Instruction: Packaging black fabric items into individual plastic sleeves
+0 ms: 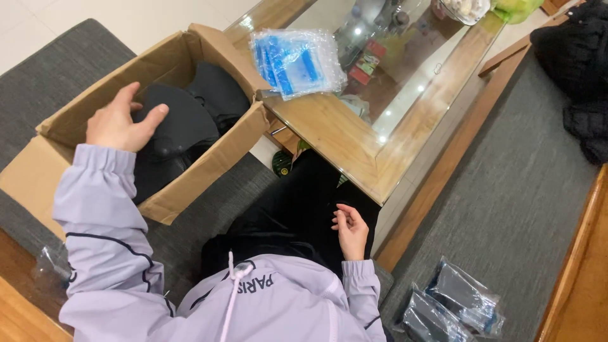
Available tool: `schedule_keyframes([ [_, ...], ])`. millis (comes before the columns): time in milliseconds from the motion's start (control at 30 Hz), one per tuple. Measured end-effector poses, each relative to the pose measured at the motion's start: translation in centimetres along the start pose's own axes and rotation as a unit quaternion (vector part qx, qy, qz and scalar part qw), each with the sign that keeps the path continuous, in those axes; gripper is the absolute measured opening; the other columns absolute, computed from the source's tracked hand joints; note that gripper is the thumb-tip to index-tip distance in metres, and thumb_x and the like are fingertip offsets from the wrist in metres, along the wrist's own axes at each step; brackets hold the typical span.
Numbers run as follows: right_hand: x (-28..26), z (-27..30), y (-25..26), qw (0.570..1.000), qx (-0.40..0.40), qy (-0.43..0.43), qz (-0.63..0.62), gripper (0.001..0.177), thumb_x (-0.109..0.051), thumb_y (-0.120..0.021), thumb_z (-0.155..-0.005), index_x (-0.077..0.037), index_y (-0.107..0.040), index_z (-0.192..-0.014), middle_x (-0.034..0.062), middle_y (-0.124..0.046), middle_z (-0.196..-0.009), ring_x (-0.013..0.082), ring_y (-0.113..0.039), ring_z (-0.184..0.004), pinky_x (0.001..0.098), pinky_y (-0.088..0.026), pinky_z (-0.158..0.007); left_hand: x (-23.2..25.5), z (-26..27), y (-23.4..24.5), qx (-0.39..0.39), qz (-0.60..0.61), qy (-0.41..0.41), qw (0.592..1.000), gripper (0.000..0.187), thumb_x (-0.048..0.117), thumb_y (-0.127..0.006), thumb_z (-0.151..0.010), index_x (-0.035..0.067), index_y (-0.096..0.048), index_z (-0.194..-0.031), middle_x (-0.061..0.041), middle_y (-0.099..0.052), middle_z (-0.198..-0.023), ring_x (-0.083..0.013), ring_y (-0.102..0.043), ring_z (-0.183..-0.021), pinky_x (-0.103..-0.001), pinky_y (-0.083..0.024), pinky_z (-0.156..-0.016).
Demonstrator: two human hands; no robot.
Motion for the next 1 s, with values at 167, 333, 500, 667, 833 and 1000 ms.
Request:
schedule_keyframes([
  [167,-1.3,0.4,0.0,1.000,0.000,-0.015,0.012,0.018,-0.010,-0.063,-0.096,-0.003,-0.074,-0.108,0.0070,-0.070,-0.084,0.0109,-0.065,-0.070,0.0233,-0.059,-0.057,-1.3,-2.0,-2.9,0.066,-0.021,-0.036,0.997,0.079,0.058,-0.064,-0.088,0.017,-0.049,-0.154,-0.016,-0.068,-0.131,-0.0469,-0.060,-0.118,-0.060,-0.044,-0.094],
  [333,-2.0,0.5,0.0,1.000,-0.008,-0.019,0.014,0.019,-0.011,-0.062,-0.097,-0.003,-0.074,-0.109,0.0069,-0.071,-0.086,0.0117,-0.066,-0.072,0.0246,-0.059,-0.059,-0.9,-1.9,-2.9,0.126,-0.001,-0.060,0.990,0.076,0.050,-0.075,-0.085,0.015,-0.058,-0.150,-0.014,-0.072,-0.124,-0.0434,-0.063,-0.114,-0.060,-0.045,-0.092],
  [500,-0.2,0.1,0.1,1.000,-0.002,-0.017,0.001,0.018,-0.009,-0.062,-0.096,-0.003,-0.073,-0.109,0.0078,-0.071,-0.086,0.0110,-0.066,-0.071,0.0231,-0.059,-0.057,2.0,-0.1,-1.0,0.003,0.044,0.005,0.999,0.093,0.058,-0.064,-0.086,0.017,-0.029,-0.162,-0.022,-0.049,-0.152,-0.0507,-0.045,-0.134,-0.058,-0.033,-0.108],
  [667,-1.7,0.3,-0.1,0.999,0.004,-0.026,0.019,0.018,-0.009,-0.062,-0.096,-0.003,-0.074,-0.108,0.0075,-0.072,-0.085,0.0114,-0.066,-0.071,0.0240,-0.060,-0.058,1.7,-1.1,-1.4,0.030,0.119,-0.006,0.992,0.090,0.042,-0.082,-0.077,0.018,-0.045,-0.155,-0.023,-0.055,-0.137,-0.0325,-0.044,-0.135,-0.050,-0.037,-0.108],
  [833,-1.2,0.2,0.0,0.999,0.004,-0.030,0.013,0.018,-0.009,-0.062,-0.095,-0.003,-0.074,-0.108,0.0077,-0.072,-0.086,0.0113,-0.066,-0.070,0.0237,-0.059,-0.058,0.2,-1.3,-2.7,0.128,0.060,-0.069,0.988,0.088,0.045,-0.092,-0.074,0.014,-0.059,-0.150,-0.018,-0.067,-0.110,-0.0350,-0.048,-0.118,-0.047,-0.043,-0.095],
  [1000,-0.8,0.1,0.0,1.000,0.000,-0.026,0.004,0.019,-0.009,-0.063,-0.095,-0.003,-0.074,-0.109,0.0073,-0.071,-0.086,0.0109,-0.066,-0.072,0.0231,-0.059,-0.058,0.7,-0.8,-3.1,0.195,-0.057,-0.151,0.967,0.080,0.054,-0.090,-0.076,0.010,-0.071,-0.140,-0.024,-0.069,-0.108,-0.0460,-0.054,-0.107,-0.050,-0.044,-0.094],
])
Point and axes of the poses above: each hand's wrist, its own z-axis away from the middle knuckle, its own y-axis out of the back of the hand, x = y × z, the point moved 3 cm from there along -z, towards the middle knuckle
